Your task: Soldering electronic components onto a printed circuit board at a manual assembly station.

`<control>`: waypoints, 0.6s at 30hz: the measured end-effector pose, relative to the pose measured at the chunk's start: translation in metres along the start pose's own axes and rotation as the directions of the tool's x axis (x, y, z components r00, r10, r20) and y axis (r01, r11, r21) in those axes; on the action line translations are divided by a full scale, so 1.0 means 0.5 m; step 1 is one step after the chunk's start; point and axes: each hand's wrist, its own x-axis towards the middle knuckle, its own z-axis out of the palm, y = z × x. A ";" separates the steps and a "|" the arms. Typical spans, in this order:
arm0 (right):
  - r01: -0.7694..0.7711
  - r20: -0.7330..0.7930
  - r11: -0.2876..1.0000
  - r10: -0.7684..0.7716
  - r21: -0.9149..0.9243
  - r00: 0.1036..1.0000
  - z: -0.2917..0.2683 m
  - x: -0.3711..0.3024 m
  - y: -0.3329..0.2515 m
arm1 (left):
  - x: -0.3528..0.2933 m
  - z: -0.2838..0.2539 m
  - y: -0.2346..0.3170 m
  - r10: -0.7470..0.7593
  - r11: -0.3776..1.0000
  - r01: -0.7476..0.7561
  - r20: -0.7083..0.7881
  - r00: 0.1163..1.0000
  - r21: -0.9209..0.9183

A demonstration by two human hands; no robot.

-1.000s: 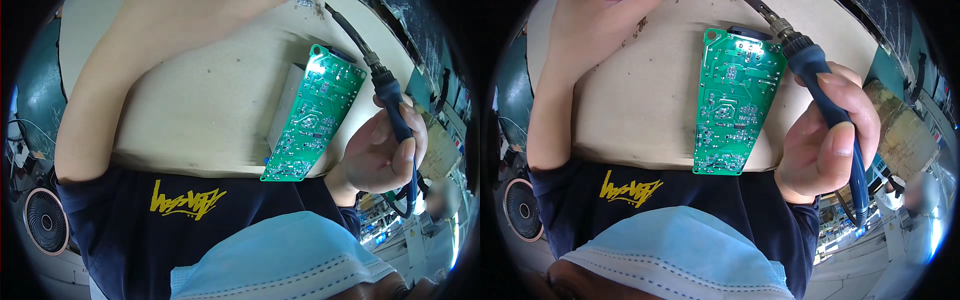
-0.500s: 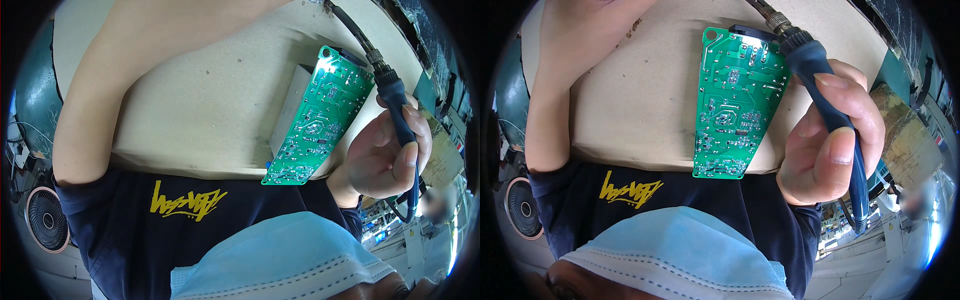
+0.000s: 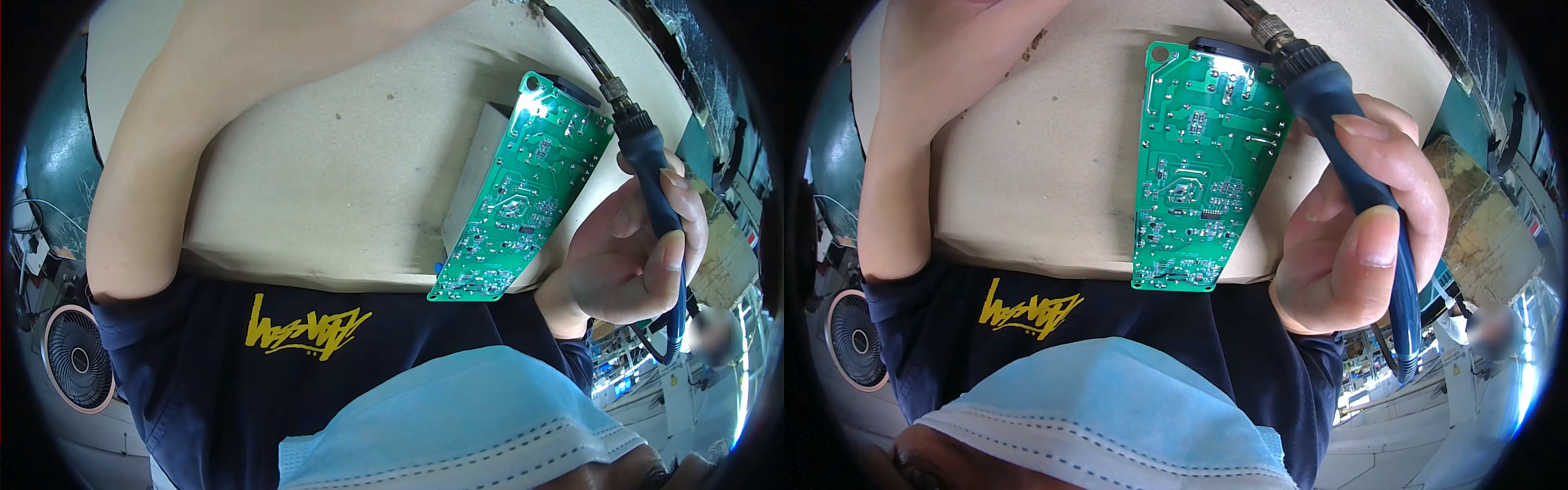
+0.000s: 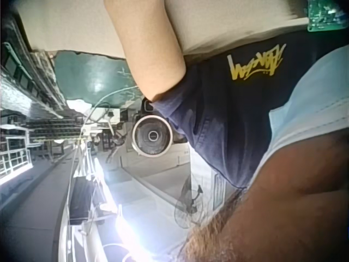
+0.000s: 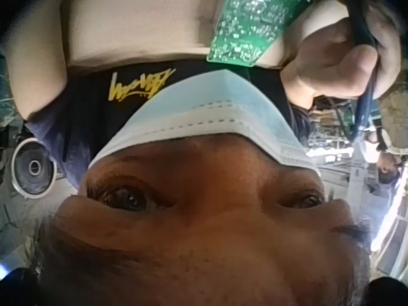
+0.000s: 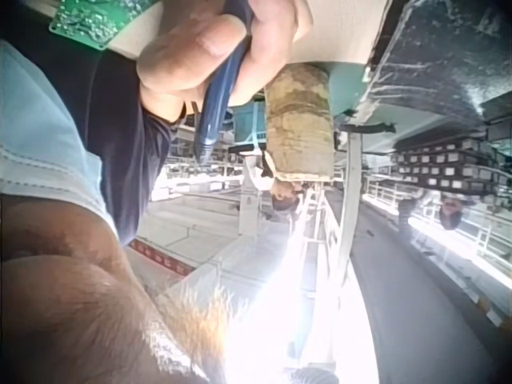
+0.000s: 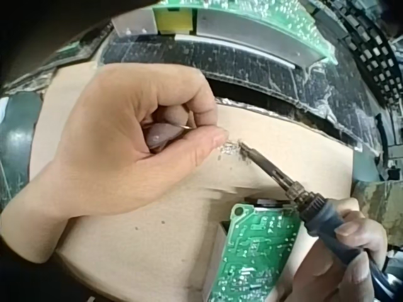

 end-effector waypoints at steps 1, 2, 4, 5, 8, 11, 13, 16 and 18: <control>-0.008 -0.009 1.000 0.008 0.022 1.000 0.000 0.000 0.000 | 0.001 0.000 -0.003 -0.028 0.999 0.029 0.014 0.999 -0.033; 0.006 -0.011 1.000 -0.006 0.016 1.000 -0.001 0.000 -0.001 | -0.001 -0.002 -0.004 -0.057 0.996 0.059 0.028 0.998 -0.065; 0.011 -0.016 1.000 -0.010 0.015 1.000 -0.001 0.000 -0.002 | -0.003 0.000 -0.005 -0.002 0.997 0.004 0.023 1.000 -0.079; 0.023 -0.010 1.000 -0.023 -0.004 1.000 -0.002 0.000 -0.002 | -0.003 0.002 -0.005 0.016 0.996 -0.015 0.022 1.000 -0.083; 0.027 -0.007 1.000 -0.027 0.007 1.000 -0.004 0.000 -0.002 | -0.006 0.006 0.000 0.053 0.987 -0.055 0.020 0.998 0.151; 0.023 -0.002 1.000 -0.023 -0.014 1.000 -0.008 0.000 -0.003 | -0.006 0.007 0.003 0.047 0.981 -0.052 0.033 0.998 0.188; 0.018 0.004 1.000 -0.018 0.016 1.000 -0.010 0.000 -0.003 | -0.005 0.007 0.004 0.029 1.000 -0.029 0.030 0.999 -0.006; 0.025 -0.008 1.000 -0.025 0.011 1.000 -0.011 -0.002 -0.002 | -0.003 0.004 0.003 0.009 0.990 -0.011 0.013 1.000 0.138; 0.038 -0.016 0.999 -0.038 -0.001 0.999 -0.011 -0.003 -0.005 | -0.002 -0.001 0.001 -0.024 0.995 0.020 0.041 0.999 0.099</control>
